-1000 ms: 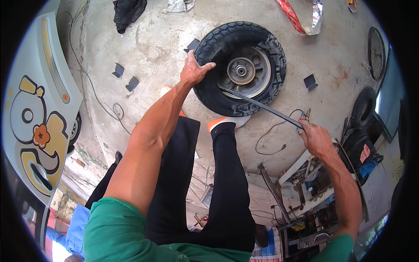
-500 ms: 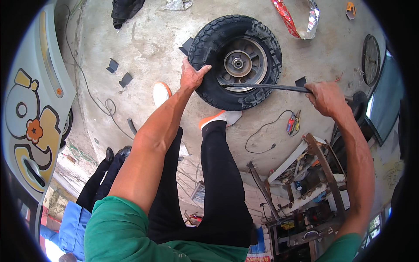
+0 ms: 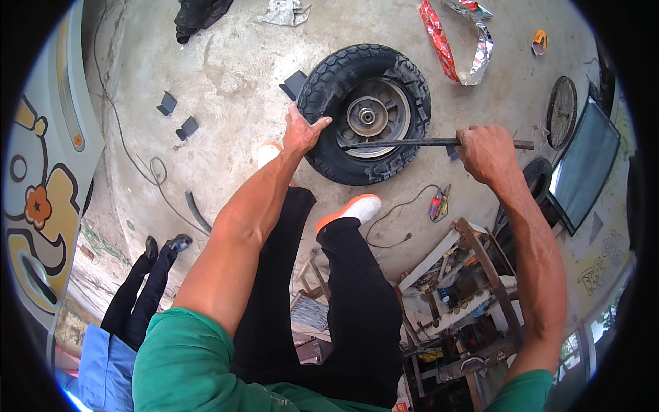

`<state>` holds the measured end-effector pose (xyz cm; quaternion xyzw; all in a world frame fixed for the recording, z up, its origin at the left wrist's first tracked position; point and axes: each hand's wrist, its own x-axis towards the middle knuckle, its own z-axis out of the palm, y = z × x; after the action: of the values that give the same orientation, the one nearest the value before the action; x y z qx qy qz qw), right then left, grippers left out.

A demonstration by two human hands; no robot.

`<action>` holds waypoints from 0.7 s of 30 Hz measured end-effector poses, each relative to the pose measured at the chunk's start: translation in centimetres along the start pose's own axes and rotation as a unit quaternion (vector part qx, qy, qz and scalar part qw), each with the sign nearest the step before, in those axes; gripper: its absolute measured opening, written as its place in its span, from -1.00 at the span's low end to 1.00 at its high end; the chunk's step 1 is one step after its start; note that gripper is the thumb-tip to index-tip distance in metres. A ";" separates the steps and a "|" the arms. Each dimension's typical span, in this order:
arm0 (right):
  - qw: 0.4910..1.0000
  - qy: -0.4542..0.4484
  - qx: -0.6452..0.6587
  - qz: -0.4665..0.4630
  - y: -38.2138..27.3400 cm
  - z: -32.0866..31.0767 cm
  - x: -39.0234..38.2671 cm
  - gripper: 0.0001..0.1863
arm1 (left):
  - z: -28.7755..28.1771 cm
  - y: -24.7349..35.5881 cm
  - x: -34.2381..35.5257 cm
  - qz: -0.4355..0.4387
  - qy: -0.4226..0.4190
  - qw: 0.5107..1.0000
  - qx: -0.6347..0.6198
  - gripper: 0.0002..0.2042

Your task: The person positions a tire over a wheel rim and uses a metal tire lever to pry the tire bead onto the rim. The person repeatedly inserts the lever between the tire and rim, rotates the tire, and continues prying until the tire is fully seated on the rim.

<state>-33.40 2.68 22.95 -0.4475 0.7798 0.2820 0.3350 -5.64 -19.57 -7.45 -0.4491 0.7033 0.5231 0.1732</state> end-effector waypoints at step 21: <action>0.991 -0.059 0.057 -0.102 6.0 2.9 6.0 -0.75 | 0.5 -3.9 -1.3 0.040 0.009 0.998 -0.048 0.14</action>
<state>-40.18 4.35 17.35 -0.4875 0.7239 0.2274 0.4319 -1.87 -18.75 -8.97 -0.4331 0.6960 0.5591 0.1244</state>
